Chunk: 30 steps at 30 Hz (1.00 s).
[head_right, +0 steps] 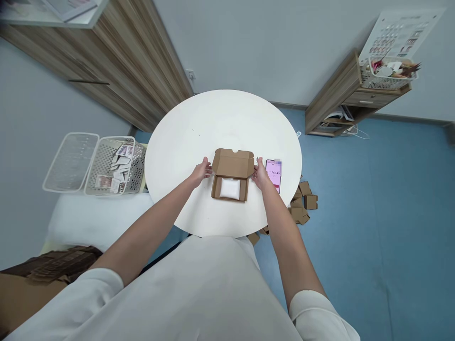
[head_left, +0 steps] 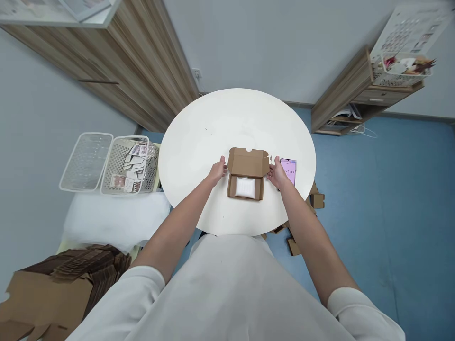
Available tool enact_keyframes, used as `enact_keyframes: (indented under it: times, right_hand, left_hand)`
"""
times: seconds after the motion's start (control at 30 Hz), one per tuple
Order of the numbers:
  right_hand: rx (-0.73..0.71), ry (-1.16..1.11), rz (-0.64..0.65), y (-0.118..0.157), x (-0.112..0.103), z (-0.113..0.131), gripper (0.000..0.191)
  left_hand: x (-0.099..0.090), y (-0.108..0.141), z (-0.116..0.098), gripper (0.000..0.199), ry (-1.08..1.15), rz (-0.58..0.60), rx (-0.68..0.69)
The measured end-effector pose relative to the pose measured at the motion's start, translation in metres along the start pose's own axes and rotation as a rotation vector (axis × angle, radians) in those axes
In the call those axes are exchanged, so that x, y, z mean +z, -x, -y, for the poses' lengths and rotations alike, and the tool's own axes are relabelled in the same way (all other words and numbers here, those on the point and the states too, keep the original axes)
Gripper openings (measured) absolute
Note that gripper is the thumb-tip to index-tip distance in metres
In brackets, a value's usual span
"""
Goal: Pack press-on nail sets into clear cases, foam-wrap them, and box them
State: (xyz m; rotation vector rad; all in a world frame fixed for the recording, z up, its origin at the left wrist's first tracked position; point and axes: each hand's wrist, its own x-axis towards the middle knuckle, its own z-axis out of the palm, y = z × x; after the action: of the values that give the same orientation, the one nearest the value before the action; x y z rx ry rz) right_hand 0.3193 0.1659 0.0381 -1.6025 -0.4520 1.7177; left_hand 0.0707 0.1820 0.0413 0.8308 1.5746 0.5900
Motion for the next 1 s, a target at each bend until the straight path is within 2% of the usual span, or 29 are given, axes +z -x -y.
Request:
enact_keyframes:
  times: [0.13,0.3,0.43,0.67,0.77,0.87,1.0]
  right_hand:
    - [-0.009,-0.003,0.093,0.002,0.010,0.006,0.070]
    - [-0.180,0.056,0.205,0.019,0.020,0.008,0.066]
    - [-0.278,0.088,0.228,0.036,0.022,0.005,0.068]
    - [-0.257,0.164,0.132,0.044,0.017,-0.012,0.072]
    - [-0.252,0.144,0.149,0.045,0.011,-0.022,0.067]
    - [-0.242,0.139,0.195,0.050,0.005,-0.032,0.061]
    - [-0.228,0.181,0.182,0.060,0.000,-0.044,0.059]
  left_hand:
    - [0.008,0.002,-0.004,0.064,0.000,0.073,0.026]
    - [0.006,0.015,-0.009,0.067,0.065,0.111,0.116]
    - [-0.001,0.029,-0.009,0.074,0.142,0.140,0.130]
    - [-0.009,0.043,0.000,0.078,0.193,0.213,0.107]
    - [-0.013,0.048,0.005,0.074,0.194,0.205,0.093]
    - [-0.017,0.055,0.008,0.069,0.087,0.204,0.079]
    - [-0.019,0.069,0.011,0.065,-0.069,0.255,0.107]
